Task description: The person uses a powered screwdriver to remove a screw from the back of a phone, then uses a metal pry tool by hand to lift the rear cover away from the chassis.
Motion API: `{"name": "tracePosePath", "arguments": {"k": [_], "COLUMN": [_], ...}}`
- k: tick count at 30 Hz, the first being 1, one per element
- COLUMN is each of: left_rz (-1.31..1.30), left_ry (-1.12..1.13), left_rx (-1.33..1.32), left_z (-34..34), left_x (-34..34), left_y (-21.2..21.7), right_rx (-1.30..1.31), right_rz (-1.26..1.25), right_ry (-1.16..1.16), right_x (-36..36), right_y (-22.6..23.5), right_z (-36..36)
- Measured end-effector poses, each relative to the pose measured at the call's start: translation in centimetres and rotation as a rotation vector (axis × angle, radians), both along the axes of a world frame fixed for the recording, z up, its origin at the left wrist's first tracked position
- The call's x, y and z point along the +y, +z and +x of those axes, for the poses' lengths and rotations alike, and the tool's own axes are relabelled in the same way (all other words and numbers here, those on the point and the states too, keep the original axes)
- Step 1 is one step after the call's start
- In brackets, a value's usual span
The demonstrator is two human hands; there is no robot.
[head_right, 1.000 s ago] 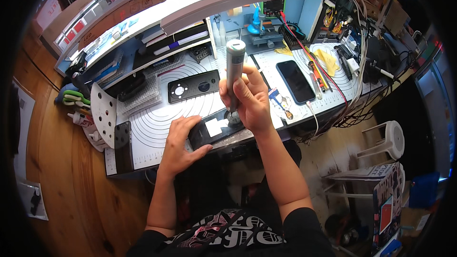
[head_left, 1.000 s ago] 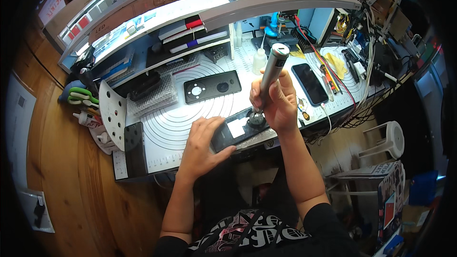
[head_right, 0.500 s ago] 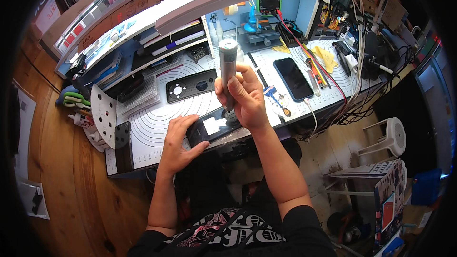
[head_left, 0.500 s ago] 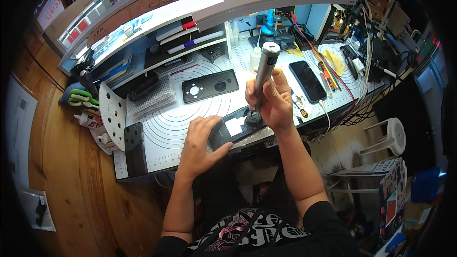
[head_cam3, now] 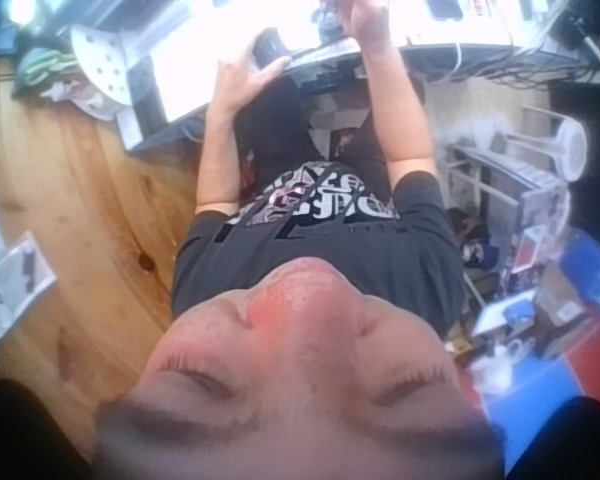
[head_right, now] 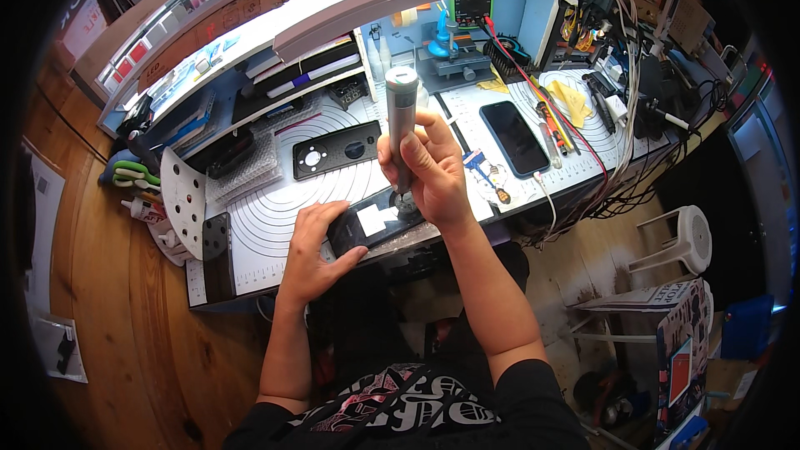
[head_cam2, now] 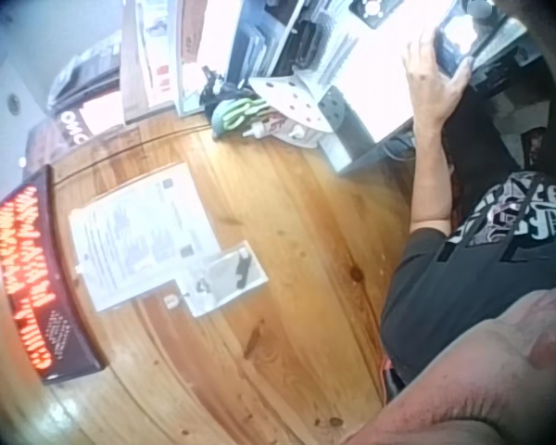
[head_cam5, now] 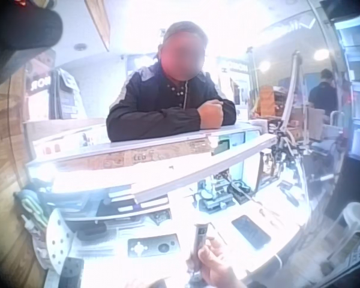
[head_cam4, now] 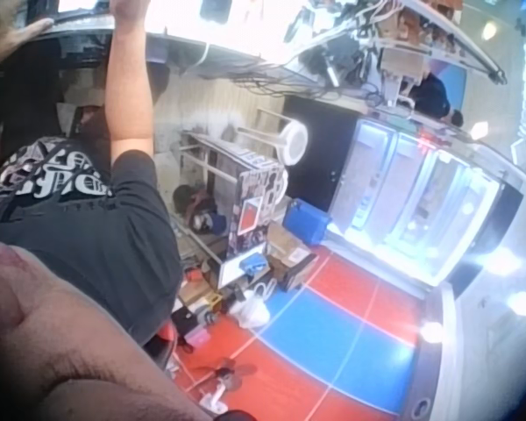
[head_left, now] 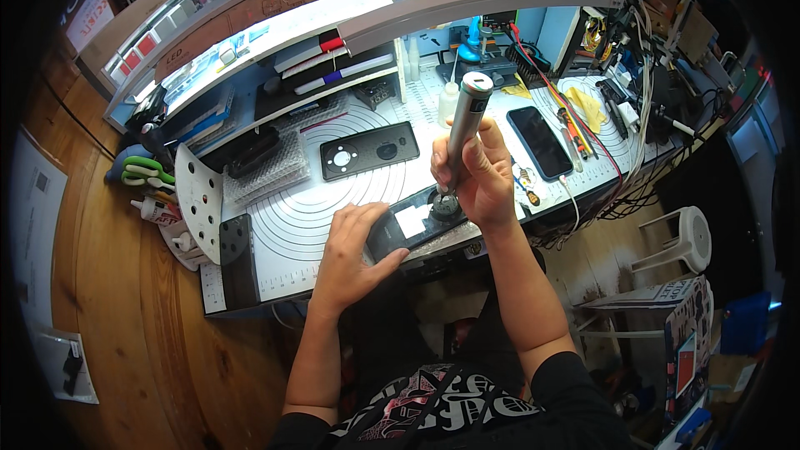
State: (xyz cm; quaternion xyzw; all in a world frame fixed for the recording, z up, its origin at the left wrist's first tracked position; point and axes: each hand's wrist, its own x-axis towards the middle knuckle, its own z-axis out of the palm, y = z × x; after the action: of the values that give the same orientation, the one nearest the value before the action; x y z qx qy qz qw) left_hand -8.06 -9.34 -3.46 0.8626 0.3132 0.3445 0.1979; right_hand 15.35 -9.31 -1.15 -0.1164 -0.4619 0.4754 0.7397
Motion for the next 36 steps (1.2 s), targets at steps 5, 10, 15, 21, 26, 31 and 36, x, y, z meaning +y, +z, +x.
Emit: {"name": "tracePosePath", "arguments": {"k": [5, 10, 15, 21, 26, 31, 36], "left_rz": [0.000, -0.001, -0.001, -0.002, -0.006, -0.012, 0.018], "left_ry": [-0.002, 0.001, 0.002, 0.000, 0.002, -0.004, 0.000], "left_rx": [0.000, 0.000, 0.001, -0.002, -0.004, -0.012, -0.011], "left_z": [0.0, 0.0, 0.0, 0.0, 0.0, 0.2, 0.0], "left_x": [0.0, 0.0, 0.1, 0.0, 0.0, -0.1, -0.2], "left_y": [0.1, 0.0, 0.0, 0.1, 0.1, 0.2, 0.1], "right_rx": [-0.003, 0.000, -0.008, -0.003, 0.004, -0.004, -0.291], "right_rz": [-0.005, -0.006, -0.004, 0.004, 0.013, 0.061, -0.013], "right_ry": [-0.002, -0.005, -0.006, -0.004, -0.027, -0.161, -0.532], "right_x": [0.0, 0.0, 0.1, 0.1, 0.0, -1.2, -5.6], "right_y": [0.0, 0.0, -0.2, 0.0, 0.1, 1.6, 4.0], "right_z": [0.0, -0.1, 0.0, 0.0, -0.1, 1.3, 5.8]}}
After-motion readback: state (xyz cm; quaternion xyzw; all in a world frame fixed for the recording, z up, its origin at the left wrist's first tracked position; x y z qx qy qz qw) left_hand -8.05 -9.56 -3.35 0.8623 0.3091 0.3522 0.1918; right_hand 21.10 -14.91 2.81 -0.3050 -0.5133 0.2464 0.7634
